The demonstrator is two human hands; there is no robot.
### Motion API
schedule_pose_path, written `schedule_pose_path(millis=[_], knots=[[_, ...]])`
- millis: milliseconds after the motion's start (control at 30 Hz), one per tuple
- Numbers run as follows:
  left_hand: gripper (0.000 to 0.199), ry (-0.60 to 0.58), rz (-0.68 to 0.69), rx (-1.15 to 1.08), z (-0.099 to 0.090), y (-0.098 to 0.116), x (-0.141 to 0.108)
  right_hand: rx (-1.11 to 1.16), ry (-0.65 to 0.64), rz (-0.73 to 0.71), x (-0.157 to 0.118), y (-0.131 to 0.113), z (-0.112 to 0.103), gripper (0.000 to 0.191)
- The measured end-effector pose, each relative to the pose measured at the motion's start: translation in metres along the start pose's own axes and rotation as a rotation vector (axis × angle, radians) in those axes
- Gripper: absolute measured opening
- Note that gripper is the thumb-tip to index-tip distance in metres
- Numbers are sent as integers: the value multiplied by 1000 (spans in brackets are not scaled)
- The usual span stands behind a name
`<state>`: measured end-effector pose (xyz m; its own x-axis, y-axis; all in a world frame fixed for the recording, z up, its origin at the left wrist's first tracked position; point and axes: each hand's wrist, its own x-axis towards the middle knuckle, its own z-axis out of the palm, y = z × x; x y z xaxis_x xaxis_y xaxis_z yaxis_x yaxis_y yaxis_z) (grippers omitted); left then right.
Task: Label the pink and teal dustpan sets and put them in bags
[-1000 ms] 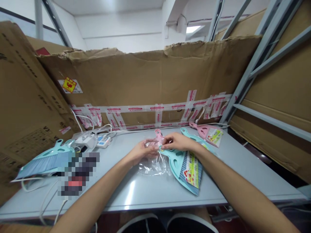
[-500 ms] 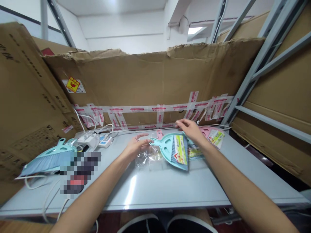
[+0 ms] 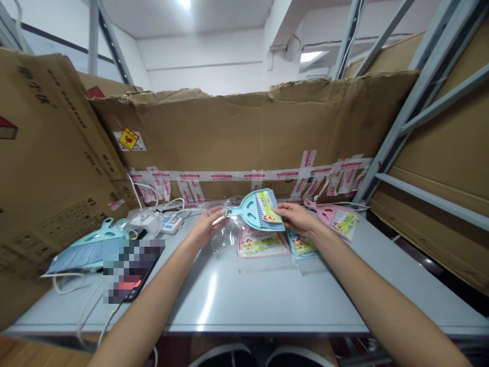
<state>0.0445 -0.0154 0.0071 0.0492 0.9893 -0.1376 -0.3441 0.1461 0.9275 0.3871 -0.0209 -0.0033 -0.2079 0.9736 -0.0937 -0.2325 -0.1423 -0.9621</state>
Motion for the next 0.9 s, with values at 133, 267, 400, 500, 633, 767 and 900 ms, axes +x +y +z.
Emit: schedule_pose_path(millis=[133, 267, 400, 500, 633, 767, 900], knots=[[37, -133, -67, 1, -7, 9, -2, -75, -32, 7, -3, -6, -5, 32], [38, -200, -120, 13, -14, 17, -2, -173, -93, 1, -9, -14, -10, 43], [43, -179, -67, -94, -18, 19, 0, -192, -26, -56, -11, -20, -13, 44], [46, -214, -46, -173, -15, 20, -3, -173, -11, -75, -10, -21, -13, 42], [42, -209, -72, -224, -4, 18, -10, -154, -84, -39, -11, -15, -4, 40], [40, -180, -91, -271, 5, 13, -13, -93, -124, -19, -12, -4, 9, 41], [57, -283, -143, -261, 6, 11, -15, -72, -162, 5, -14, 3, 20, 41]])
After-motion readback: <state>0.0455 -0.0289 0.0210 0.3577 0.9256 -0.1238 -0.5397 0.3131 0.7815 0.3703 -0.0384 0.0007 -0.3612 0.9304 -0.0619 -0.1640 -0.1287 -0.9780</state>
